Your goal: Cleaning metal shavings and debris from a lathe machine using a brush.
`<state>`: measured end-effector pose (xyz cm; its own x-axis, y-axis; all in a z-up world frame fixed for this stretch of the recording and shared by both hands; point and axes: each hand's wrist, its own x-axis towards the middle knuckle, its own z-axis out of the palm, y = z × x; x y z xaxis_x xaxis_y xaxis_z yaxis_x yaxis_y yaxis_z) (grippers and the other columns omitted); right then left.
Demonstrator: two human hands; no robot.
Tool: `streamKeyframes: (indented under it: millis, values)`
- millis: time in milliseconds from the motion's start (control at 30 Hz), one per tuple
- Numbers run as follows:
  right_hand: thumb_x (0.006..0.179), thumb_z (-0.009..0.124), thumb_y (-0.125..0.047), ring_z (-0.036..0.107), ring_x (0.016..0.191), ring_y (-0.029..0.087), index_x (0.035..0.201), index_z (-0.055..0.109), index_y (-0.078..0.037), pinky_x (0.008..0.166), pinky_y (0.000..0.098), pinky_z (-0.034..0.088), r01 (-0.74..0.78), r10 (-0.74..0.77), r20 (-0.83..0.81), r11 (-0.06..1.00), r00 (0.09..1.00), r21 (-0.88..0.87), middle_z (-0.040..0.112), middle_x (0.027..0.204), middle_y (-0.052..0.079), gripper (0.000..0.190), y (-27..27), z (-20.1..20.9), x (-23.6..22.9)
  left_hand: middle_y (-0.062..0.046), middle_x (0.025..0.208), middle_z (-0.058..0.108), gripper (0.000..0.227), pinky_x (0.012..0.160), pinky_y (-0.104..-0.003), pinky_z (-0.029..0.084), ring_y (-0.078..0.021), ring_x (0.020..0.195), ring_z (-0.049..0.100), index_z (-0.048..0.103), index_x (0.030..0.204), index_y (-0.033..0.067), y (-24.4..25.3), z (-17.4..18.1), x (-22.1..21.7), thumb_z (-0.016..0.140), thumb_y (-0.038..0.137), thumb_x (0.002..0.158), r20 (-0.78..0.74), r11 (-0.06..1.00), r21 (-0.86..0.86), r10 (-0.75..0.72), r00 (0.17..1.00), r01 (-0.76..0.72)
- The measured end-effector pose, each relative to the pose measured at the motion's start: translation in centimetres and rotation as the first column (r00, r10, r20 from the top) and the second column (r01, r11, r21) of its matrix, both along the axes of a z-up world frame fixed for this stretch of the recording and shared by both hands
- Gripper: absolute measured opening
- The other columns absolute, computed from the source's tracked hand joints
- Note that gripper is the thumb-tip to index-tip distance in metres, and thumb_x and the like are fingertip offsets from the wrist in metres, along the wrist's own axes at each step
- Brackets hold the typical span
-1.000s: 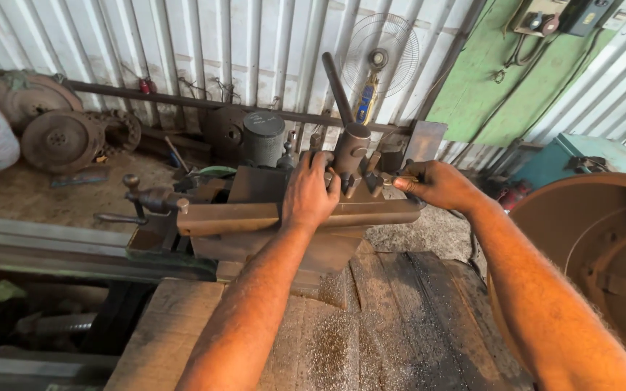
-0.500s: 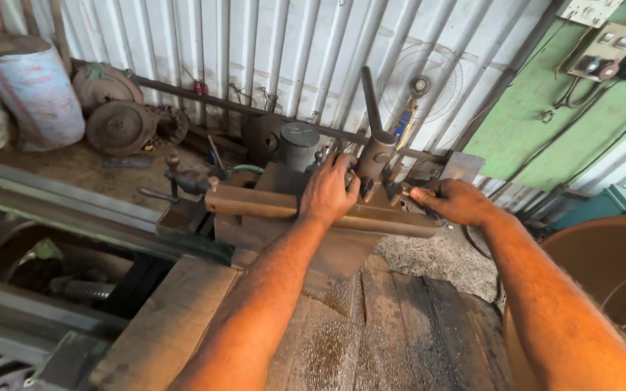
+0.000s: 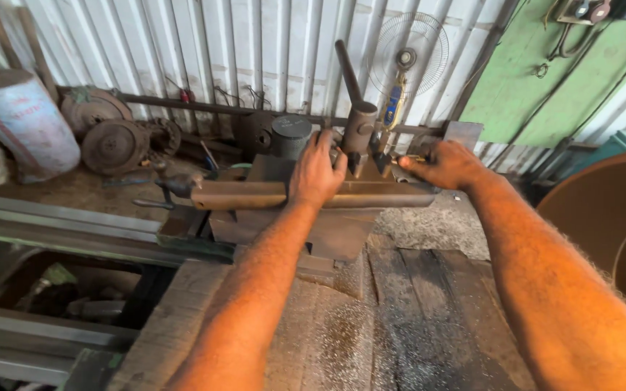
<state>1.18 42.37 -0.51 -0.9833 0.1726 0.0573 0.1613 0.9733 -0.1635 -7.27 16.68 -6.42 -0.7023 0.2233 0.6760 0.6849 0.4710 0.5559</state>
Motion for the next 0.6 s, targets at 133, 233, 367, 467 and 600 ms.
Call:
streamKeyframes:
  millis: [133,233,367,467,600]
  values:
    - [0.082,0.057,-0.078,0.071,0.109,0.038,0.125,0.075,-0.015,0.098,0.0505,0.052,-0.063,0.06,-0.089,0.997,0.994,-0.035,0.076,0.11,0.021,0.079,1.2,-1.4,-1.0,-0.018,0.125,0.062,0.035,0.096,-0.051,0.052,-0.0419,0.114,0.063,0.057,0.123,0.0116,-0.5,0.1,0.4,0.066,0.022,0.09,0.041,1.0,0.02,0.007,0.999,-0.007]
    - [0.083,0.058,-0.078,0.072,0.11,0.037,0.121,0.078,-0.013,0.098,0.0491,0.053,-0.084,0.079,-0.107,0.996,0.991,-0.041,0.077,0.11,0.02,0.078,1.5,-1.7,-1.7,-0.017,0.124,0.063,0.036,0.098,-0.051,0.051,-0.0403,0.115,0.063,0.057,0.122,0.0126,-1.0,0.0,0.2,0.067,0.023,0.089,0.028,1.0,0.009,-0.015,1.0,0.015]
    - [0.084,0.062,-0.081,0.073,0.108,0.038,0.118,0.075,-0.003,0.096,0.0493,0.055,-0.001,0.0,-0.127,1.0,0.992,-0.003,0.076,0.108,0.024,0.086,2.3,-1.9,-2.0,-0.017,0.127,0.061,0.035,0.097,-0.051,0.05,-0.041,0.116,0.061,0.056,0.121,0.0118,-0.6,-0.2,0.1,0.068,0.022,0.089,-0.008,0.998,0.016,-0.054,0.998,0.054]
    - [0.081,0.057,-0.08,0.072,0.107,0.037,0.121,0.078,-0.014,0.097,0.0502,0.053,-0.028,0.027,-0.093,1.0,0.995,-0.013,0.077,0.106,0.021,0.081,1.1,-1.1,-1.1,-0.016,0.124,0.062,0.039,0.097,-0.051,0.051,-0.0393,0.115,0.063,0.055,0.122,0.012,-0.4,-0.2,-0.1,0.068,0.021,0.087,0.019,0.998,0.028,-0.059,0.998,0.059]
    - [0.082,0.057,-0.082,0.073,0.106,0.037,0.12,0.077,-0.01,0.096,0.05,0.053,-0.025,0.026,-0.066,1.0,0.997,0.006,0.078,0.106,0.022,0.084,2.4,-2.0,-2.2,-0.017,0.124,0.062,0.037,0.098,-0.051,0.05,-0.0412,0.116,0.061,0.056,0.121,0.0123,-0.4,-0.7,0.1,0.069,0.021,0.088,0.029,0.999,0.012,-0.037,0.999,0.037]
